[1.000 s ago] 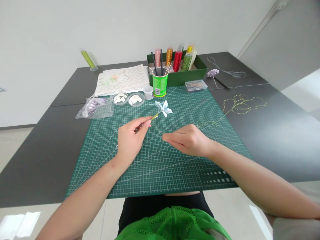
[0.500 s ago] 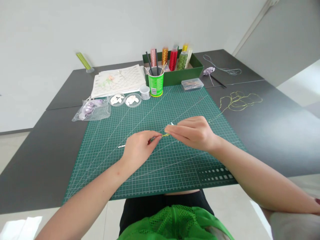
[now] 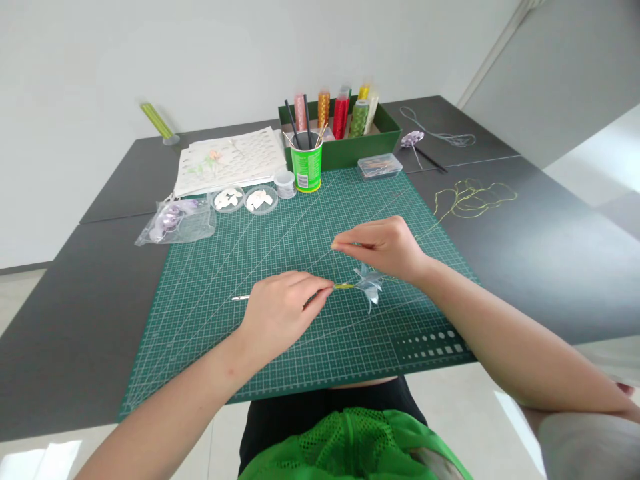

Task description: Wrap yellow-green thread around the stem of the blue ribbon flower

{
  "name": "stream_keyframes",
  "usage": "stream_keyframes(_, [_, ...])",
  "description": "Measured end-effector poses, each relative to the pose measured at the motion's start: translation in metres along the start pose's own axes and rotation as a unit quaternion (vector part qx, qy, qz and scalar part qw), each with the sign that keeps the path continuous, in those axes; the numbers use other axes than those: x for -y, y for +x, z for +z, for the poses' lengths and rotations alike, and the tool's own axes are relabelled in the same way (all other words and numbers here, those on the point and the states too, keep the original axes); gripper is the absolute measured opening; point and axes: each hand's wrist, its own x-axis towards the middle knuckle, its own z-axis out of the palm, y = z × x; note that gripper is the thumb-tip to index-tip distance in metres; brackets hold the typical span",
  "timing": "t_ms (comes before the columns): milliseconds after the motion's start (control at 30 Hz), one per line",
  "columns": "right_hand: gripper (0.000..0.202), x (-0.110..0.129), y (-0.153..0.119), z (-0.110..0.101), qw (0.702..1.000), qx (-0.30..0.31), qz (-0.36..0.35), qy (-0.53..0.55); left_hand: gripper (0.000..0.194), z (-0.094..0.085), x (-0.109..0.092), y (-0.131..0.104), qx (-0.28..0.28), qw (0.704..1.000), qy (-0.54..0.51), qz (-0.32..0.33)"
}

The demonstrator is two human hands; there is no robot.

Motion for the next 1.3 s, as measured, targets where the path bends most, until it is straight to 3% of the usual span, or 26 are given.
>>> stream_keyframes(200, [0.019,-0.005,0.001,0.002,0.996,0.019,0.073,0.053,0.012,-0.002,-0.001,0.000,-0.009,0.999,-0.034,0.015])
stream_keyframes(400, [0.026,-0.020,-0.002,0.011,0.984,0.077,0.131,0.089,0.011,-0.003,0.000,0.000,-0.058,0.996,-0.062,0.001])
stream_keyframes(600, [0.036,-0.028,-0.004,0.017,0.966,0.174,0.166,0.099,0.018,-0.009,0.002,0.002,-0.135,0.983,-0.076,-0.102])
stream_keyframes(800, [0.032,-0.043,0.000,0.012,0.940,0.204,0.244,0.126,0.018,-0.016,0.008,0.006,-0.174,0.967,-0.127,-0.138])
stream_keyframes(867, [0.030,-0.053,0.003,0.004,0.939,0.180,0.270,0.111,0.017,-0.015,0.010,0.006,-0.178,0.962,-0.144,-0.148])
stream_keyframes(1033, [0.023,-0.086,0.002,-0.028,0.940,0.035,0.337,-0.048,0.017,-0.012,0.015,0.007,-0.195,0.949,-0.179,-0.170])
stream_keyframes(1200, [0.021,-0.124,-0.016,-0.063,0.899,-0.043,0.413,-0.136,0.020,-0.015,0.028,0.011,-0.287,0.918,-0.193,-0.194])
stream_keyframes(1300, [0.021,-0.138,-0.028,-0.081,0.867,-0.070,0.455,-0.192,0.021,-0.017,0.038,0.014,-0.310,0.905,-0.199,-0.212])
